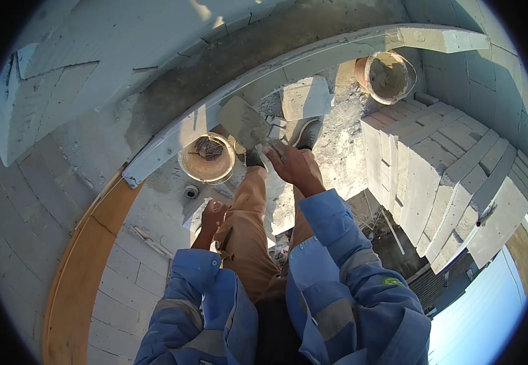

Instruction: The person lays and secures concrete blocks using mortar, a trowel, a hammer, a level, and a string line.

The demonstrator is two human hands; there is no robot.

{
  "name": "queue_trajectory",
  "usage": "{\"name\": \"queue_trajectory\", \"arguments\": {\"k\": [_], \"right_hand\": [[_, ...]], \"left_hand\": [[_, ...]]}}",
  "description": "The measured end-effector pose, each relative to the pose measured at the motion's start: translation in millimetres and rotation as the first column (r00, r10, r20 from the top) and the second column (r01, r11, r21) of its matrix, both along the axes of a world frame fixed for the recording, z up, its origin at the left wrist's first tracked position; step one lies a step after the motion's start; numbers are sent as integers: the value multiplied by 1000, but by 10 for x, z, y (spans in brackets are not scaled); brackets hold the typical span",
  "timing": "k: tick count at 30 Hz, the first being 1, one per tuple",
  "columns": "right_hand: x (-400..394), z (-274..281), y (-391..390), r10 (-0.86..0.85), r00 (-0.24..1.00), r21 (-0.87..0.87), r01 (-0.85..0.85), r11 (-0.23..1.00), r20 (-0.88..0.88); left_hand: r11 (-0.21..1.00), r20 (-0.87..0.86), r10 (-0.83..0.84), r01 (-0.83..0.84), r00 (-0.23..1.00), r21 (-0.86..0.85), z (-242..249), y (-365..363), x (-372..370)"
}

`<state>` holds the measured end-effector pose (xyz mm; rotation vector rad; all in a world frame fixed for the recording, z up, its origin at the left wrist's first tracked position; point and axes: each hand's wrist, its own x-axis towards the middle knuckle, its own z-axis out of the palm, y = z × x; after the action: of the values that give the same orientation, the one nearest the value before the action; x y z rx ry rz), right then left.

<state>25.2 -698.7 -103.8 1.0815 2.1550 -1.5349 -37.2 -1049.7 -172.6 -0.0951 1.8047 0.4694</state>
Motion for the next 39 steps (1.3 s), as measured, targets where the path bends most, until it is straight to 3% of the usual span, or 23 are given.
{"name": "queue_trajectory", "arguments": {"k": [2,3,4,6,9,12,14,16,19,21,23,24,25,28,30,32,34,36,39], "right_hand": [[-38,95,53,-225,973,71,222,972,45],[15,-73,99,-343,931,2,346,938,124],[6,-148,150,-412,907,75,406,911,87],[-13,-240,270,-500,866,27,500,866,-20],[-85,-248,160,-380,923,-35,383,923,62],[-144,-125,-169,-49,998,-5,49,999,44],[-172,-59,-336,-1,997,21,0,1000,73],[-189,-51,-332,44,993,52,-50,997,107],[-122,-8,-77,29,994,307,-60,950,106],[-21,3,258,-21,988,380,-39,924,152],[65,29,578,-73,975,463,-34,886,211],[108,71,759,-98,969,478,-22,878,225],[175,63,932,-141,969,498,21,867,205],[390,-1,1485,-286,928,474,147,868,237],[521,-19,1848,-334,926,510,205,836,176],[695,-143,2225,-340,937,528,250,812,79],[777,-186,2591,-381,923,483,312,818,48],[820,-40,2905,-490,867,287,448,847,92],[1019,-140,3343,-538,843,242,520,819,11]], "left_hand": [[999,-65,-50,51,997,6,74,-18,-19],[999,-63,-52,53,997,4,23,-75,-5],[998,-62,-57,57,997,3,-40,-140,12],[999,-64,-43,44,997,7,-141,-206,21],[997,15,-2,1,1000,72,-230,-184,5],[991,34,132,-132,991,17,-174,-14,13],[979,44,204,-205,978,22,68,260,-74],[983,1,167,-167,986,72,-93,183,-28],[984,-12,131,-128,991,125,-53,205,-69],[981,24,134,-136,991,136,-25,285,-80],[996,-94,-40,48,995,81,-131,171,-74],[995,-93,-46,54,995,86,-153,112,-75],[963,-153,-199,222,968,154,-150,74,-87],[882,-248,-375,426,893,202,-112,90,-72],[866,-271,-409,464,872,186,-89,192,-66],[972,-160,-204,219,966,84,-68,312,-26],[972,-164,-211,224,964,65,26,506,-30],[973,-166,-218,228,962,41,112,711,-16],[958,-143,-286,286,947,-26,148,907,48]]}}
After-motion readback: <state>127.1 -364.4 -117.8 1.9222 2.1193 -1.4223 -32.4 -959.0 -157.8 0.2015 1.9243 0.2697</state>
